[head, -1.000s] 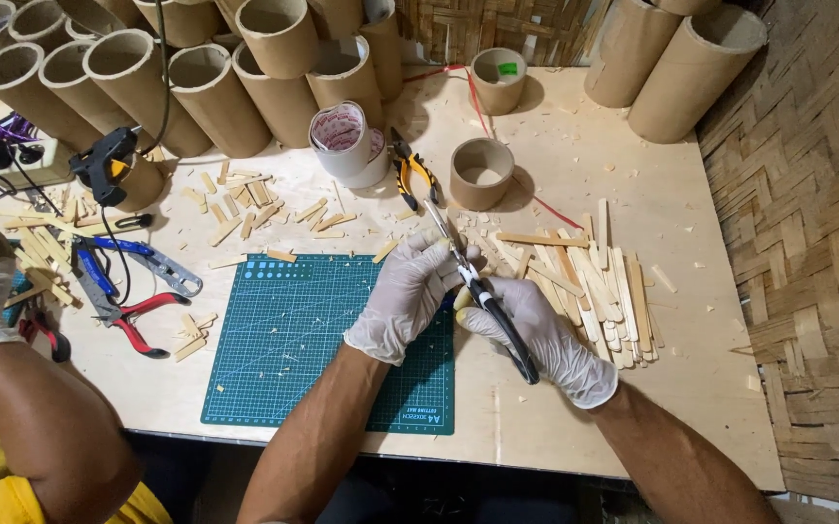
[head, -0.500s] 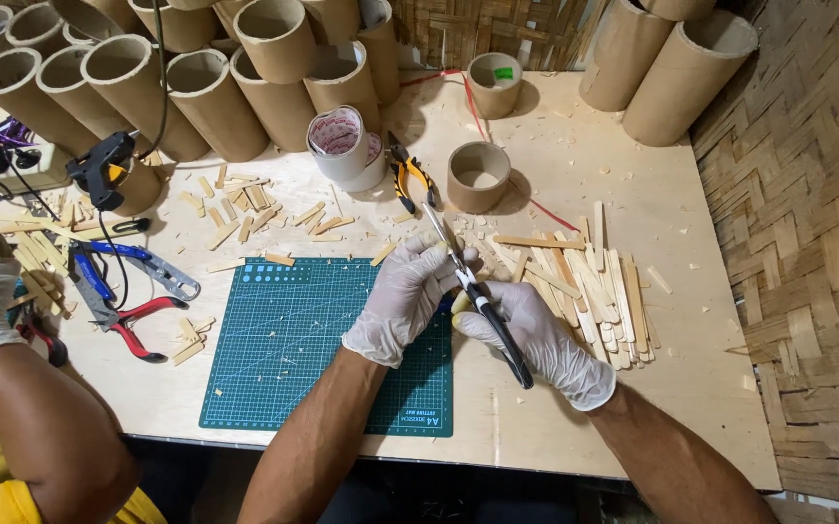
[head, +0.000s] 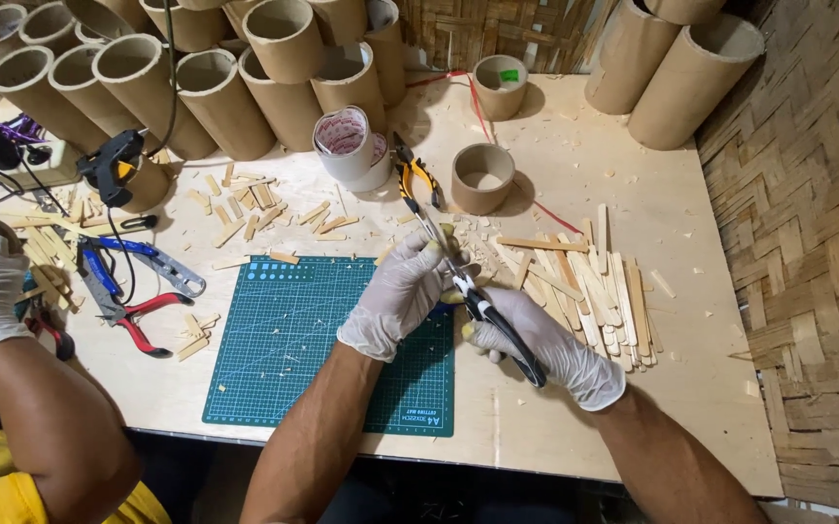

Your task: Trimming and shaping small wooden sticks using scissors on a cutting mat for handicraft assembly.

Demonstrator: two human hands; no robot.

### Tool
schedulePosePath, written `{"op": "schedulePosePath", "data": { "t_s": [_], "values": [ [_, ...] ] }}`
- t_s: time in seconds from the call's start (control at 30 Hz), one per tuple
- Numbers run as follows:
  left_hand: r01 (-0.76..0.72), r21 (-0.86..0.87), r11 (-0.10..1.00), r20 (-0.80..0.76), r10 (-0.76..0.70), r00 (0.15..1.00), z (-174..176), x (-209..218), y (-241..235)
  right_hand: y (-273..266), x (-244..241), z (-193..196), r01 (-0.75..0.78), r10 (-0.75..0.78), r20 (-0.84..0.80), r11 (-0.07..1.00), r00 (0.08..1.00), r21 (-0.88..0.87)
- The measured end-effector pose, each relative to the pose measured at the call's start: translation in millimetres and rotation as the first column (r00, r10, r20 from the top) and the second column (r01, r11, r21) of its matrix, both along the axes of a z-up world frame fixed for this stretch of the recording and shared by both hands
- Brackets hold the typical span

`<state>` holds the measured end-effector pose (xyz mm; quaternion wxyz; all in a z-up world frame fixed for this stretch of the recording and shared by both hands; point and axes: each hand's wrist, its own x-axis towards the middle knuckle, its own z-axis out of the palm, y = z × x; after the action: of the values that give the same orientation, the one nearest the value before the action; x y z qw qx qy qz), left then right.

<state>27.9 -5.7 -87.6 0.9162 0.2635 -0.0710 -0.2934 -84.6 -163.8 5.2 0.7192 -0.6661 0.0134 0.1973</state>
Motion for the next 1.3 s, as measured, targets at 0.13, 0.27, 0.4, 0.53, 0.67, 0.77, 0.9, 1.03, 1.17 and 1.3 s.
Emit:
{"op": "schedulePosePath", "data": {
  "t_s": [0.13,0.27,0.4,0.53,0.67,0.77,0.9,1.03,1.17,1.3],
  "values": [
    [-0.03,-0.026,0.999,0.043,0.031,0.999,34,-7,5,-1,-6,24,-0.102,0.106,0.057,0.992,0.993,-0.077],
    [-0.22,-0.037,0.975,0.02,0.221,0.975,35,1,11,4,-5,39,-0.084,0.084,-0.007,0.994,0.996,-0.065],
    [-0.381,0.061,0.923,0.031,0.38,0.925,49,2,17,0,0,9,0.164,-0.164,0.061,0.986,0.985,0.011],
    [-0.437,0.185,0.88,0.092,0.428,0.899,44,-7,5,-4,11,-26,0.434,-0.434,0.173,0.9,0.884,0.04],
    [-0.507,0.429,0.748,0.234,0.45,0.862,68,-38,-17,-4,19,-44,0.655,-0.637,0.38,0.749,0.671,0.1],
    [-0.495,0.522,0.694,0.299,0.395,0.869,76,-51,-27,0,17,-26,0.723,-0.669,0.465,0.685,0.58,0.084],
    [-0.464,0.586,0.665,0.304,0.351,0.886,53,-55,-27,7,12,-19,0.771,-0.671,0.537,0.634,0.511,0.059],
    [-0.479,0.557,0.678,0.259,0.406,0.876,46,-55,-34,15,11,-9,0.79,-0.696,0.562,0.602,0.447,0.118],
    [-0.515,0.537,0.668,0.3,0.419,0.857,32,-53,-37,11,11,-9,0.793,-0.652,0.62,0.604,0.436,0.077],
    [-0.535,0.542,0.649,0.362,0.394,0.845,34,-56,-33,21,8,11,0.788,-0.621,0.657,0.612,0.427,0.066]
  ]
}}
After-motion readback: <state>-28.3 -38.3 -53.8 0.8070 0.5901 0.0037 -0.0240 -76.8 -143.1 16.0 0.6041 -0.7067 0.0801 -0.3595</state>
